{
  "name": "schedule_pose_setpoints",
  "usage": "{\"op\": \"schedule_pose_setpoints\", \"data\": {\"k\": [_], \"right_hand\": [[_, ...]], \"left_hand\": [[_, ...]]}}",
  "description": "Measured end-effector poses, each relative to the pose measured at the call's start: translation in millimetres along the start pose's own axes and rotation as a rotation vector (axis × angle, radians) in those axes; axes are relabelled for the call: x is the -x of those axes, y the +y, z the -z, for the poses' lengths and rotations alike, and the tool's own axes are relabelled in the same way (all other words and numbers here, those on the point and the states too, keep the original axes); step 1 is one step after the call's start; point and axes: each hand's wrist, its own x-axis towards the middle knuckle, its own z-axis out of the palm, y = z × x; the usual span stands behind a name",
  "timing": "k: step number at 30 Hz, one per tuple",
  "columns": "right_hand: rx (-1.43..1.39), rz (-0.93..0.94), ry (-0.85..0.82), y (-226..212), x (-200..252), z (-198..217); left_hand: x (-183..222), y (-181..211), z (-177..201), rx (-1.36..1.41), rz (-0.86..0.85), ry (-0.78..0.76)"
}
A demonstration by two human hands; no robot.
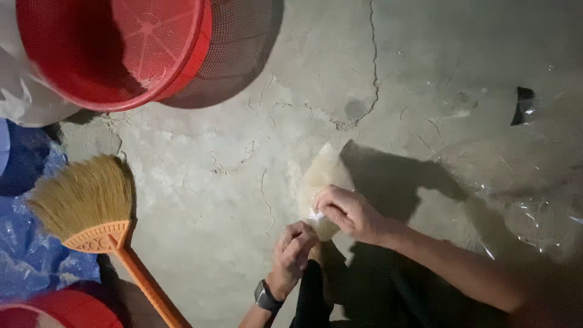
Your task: The person packages noodles into plastic bags by hand while sitting on the floor, occasionally reaching for more bags from a pile.
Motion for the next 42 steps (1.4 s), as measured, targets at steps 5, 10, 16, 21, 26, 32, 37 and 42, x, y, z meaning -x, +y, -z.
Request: {"op": "schedule_pose_setpoints", "data": {"k": [5,10,16,21,26,32,37,42], "right_hand": [[-0.375,-0.342,0.054,-15.0,-0.8,10.7],[-0.705,-0.555,0.010,-14.7,8.1,7.7],[-0.474,-0.593,-0.279,-43.7,8.6,14.2],[-0.304,-0.525,-0.543,-53.9,25.4,12.0],[-1.027,-0.700,-0.386,14.5,99.1,-23.9],[-0.906,-0.654,-0.385,30.8,112.0,-21.4],[0.151,-0.075,-0.396,-17.4,48.2,-17.8],[0.112,0.399,-0.221,-32.2,36.8,-44.3]], "left_hand": [[3.8,35.3,-16.9,-0.726,-0.827,-0.316],[3.3,39.3,-25.7,-0.677,-0.745,-0.477],[33.4,59.2,-37.2,-0.574,-0.560,-0.486],[54.0,34.2,-23.5,-0.539,-0.515,-0.444],[62.4,36.4,-11.3,-0.621,-0.337,-0.439],[60.5,39.1,-12.4,-0.595,-0.253,-0.391],[32.7,36.1,5.2,-0.837,-0.548,-0.383],[5.5,58.8,-16.2,-0.276,0.000,-0.126]]}}
